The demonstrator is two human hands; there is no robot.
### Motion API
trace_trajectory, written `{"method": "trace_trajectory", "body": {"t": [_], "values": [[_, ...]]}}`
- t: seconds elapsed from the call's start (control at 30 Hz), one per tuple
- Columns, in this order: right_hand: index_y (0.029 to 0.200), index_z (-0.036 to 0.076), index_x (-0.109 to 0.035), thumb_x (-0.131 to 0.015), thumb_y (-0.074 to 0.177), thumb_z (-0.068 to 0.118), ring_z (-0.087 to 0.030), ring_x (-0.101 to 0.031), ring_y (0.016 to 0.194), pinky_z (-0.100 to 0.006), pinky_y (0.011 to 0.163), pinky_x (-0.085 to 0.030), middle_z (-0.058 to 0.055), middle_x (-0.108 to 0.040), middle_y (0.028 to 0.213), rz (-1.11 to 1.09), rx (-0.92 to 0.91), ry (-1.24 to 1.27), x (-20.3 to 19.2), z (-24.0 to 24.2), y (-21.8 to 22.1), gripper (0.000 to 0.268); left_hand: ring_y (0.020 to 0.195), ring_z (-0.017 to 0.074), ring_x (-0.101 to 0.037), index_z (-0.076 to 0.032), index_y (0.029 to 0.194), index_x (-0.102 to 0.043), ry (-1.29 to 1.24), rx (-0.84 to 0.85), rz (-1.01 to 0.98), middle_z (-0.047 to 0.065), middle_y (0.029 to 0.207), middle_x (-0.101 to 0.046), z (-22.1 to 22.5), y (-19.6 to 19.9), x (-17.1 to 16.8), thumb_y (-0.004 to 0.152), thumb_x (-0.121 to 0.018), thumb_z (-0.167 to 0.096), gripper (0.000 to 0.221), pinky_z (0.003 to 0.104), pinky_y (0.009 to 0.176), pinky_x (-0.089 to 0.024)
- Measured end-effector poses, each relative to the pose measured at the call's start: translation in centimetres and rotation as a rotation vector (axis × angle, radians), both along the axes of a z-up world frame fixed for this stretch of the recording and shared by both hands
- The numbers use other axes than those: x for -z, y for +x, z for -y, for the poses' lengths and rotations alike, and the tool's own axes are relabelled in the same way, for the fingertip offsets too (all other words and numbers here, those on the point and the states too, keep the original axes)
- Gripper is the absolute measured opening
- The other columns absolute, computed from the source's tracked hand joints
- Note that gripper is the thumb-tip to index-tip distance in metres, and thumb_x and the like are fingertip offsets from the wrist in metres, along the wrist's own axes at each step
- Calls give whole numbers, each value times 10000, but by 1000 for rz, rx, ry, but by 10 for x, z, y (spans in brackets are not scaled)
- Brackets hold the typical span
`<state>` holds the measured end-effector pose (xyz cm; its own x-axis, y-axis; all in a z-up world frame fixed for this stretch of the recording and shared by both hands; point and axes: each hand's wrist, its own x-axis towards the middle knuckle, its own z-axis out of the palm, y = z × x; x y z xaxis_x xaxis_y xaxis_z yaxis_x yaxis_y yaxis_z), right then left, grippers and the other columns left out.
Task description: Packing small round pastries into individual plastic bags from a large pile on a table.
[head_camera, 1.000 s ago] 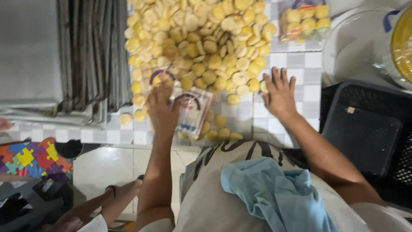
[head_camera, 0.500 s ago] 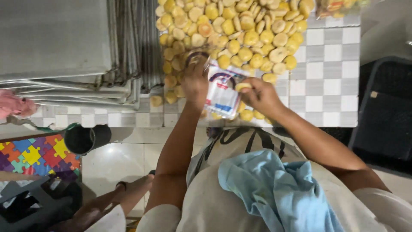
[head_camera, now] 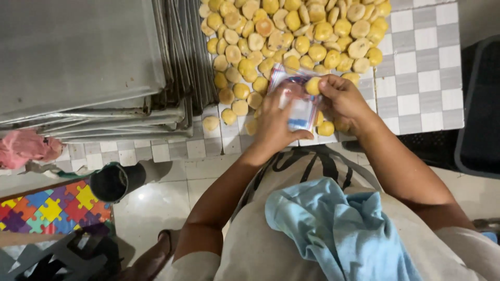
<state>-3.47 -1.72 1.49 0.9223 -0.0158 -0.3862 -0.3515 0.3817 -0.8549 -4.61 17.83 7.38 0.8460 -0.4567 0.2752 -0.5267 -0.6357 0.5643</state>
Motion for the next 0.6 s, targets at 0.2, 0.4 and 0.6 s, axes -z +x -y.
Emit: {"method": "trace_trajectory", "body": {"t": [0.2, 0.4, 0.6], "values": [[1008, -11, -592, -624, 889, 205, -123, -600, 626, -205, 551, -472, -68, -594, 738, 209, -198, -43, -14, 22, 11, 249, 1116, 487, -511, -122, 1335, -356, -482, -250, -457, 254, 1227, -511, 0, 54, 22, 767, -686, -532, 774, 527, 914, -433], [989, 15, -604, -611, 920, 205, -77, -572, 687, -208, 656, -485, -11, -568, 758, 239, -183, -208, -41, 29, 23, 203, 538, 82, -621, -66, 849, -699, -804, -212, -754, 40, 614, -645, 8, 75, 31, 748, -752, -130, 132, 164, 458, -486], [1014, 76, -611, -634, 933, 148, -151, -631, 851, -279, 782, -546, -71, -651, 953, 375, -255, -709, -89, 39, 47, 111, 708, 128, -654, -117, 683, -605, -647, -488, -986, 36, 750, -682, 22, 65, -3, 715, -757, -13, 187, 267, 597, -554]]}}
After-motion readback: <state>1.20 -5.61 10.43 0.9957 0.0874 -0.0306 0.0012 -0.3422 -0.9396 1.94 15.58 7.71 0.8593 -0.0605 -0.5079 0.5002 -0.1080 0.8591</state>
